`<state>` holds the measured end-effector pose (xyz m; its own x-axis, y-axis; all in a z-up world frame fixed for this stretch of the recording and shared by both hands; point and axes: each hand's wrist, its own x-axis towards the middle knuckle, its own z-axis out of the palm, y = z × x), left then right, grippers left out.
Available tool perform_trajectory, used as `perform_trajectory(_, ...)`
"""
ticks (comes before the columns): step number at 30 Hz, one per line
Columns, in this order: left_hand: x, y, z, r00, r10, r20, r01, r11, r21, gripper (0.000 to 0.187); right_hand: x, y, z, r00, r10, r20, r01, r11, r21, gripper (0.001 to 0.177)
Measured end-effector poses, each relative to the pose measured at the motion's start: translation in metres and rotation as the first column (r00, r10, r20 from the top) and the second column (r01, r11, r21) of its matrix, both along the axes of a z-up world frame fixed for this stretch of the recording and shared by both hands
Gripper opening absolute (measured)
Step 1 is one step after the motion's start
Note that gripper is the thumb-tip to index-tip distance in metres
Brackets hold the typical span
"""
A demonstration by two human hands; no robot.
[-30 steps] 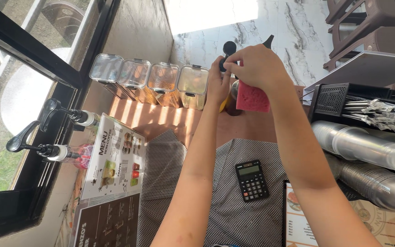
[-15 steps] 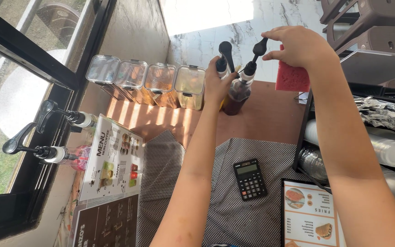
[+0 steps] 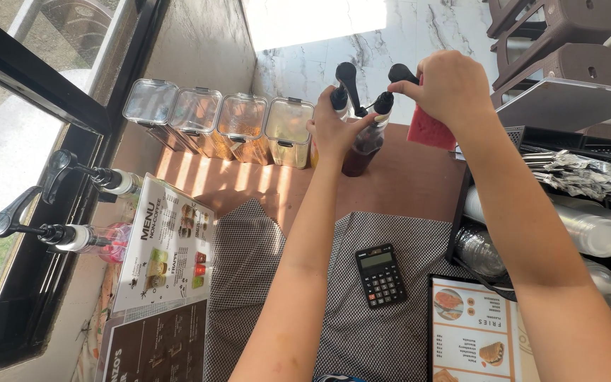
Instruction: The person cleans a countertop and window sill using a pink sponge. They move a menu board, clear containers, and several bottles to wipe the surfaces underneath, then return the items to their original positions.
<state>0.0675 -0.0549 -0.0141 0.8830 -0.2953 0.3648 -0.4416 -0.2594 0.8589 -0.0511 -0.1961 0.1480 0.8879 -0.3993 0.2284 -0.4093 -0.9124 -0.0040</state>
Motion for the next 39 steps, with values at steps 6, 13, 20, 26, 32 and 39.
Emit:
perform_trajectory(6,0.000,0.002,0.002,1.000,0.002,-0.017,-0.002,1.000,0.006,0.104,-0.004,0.012,0.002,0.997,-0.054,0.057,0.022,0.884,0.466,0.040)
perform_trajectory(13,-0.002,0.001,0.005,1.000,0.011,-0.018,-0.011,1.000,0.016,0.106,-0.018,0.015,-0.034,0.921,-0.162,0.354,-0.272,0.383,0.883,0.022)
perform_trajectory(20,0.001,0.004,0.010,0.998,-0.061,-0.026,0.059,0.997,-0.058,0.097,-0.011,0.008,-0.093,0.855,-0.336,0.394,-0.343,0.202,0.917,0.039)
perform_trajectory(26,-0.007,0.021,0.052,0.932,-0.245,0.265,0.336,0.859,-0.386,0.085,-0.012,-0.008,-0.157,0.884,-0.279,0.376,-0.164,0.567,0.807,0.073)
perform_trajectory(32,0.005,0.023,0.066,0.870,-0.285,0.403,0.380,0.907,-0.180,0.037,-0.009,0.016,-0.162,0.957,-0.175,0.230,-0.015,0.764,0.645,0.079)
perform_trajectory(39,0.016,0.026,0.055,0.849,-0.354,0.392,0.447,0.877,-0.176,0.035,0.005,0.018,-0.172,0.977,-0.126,0.169,0.019,0.852,0.523,0.071)
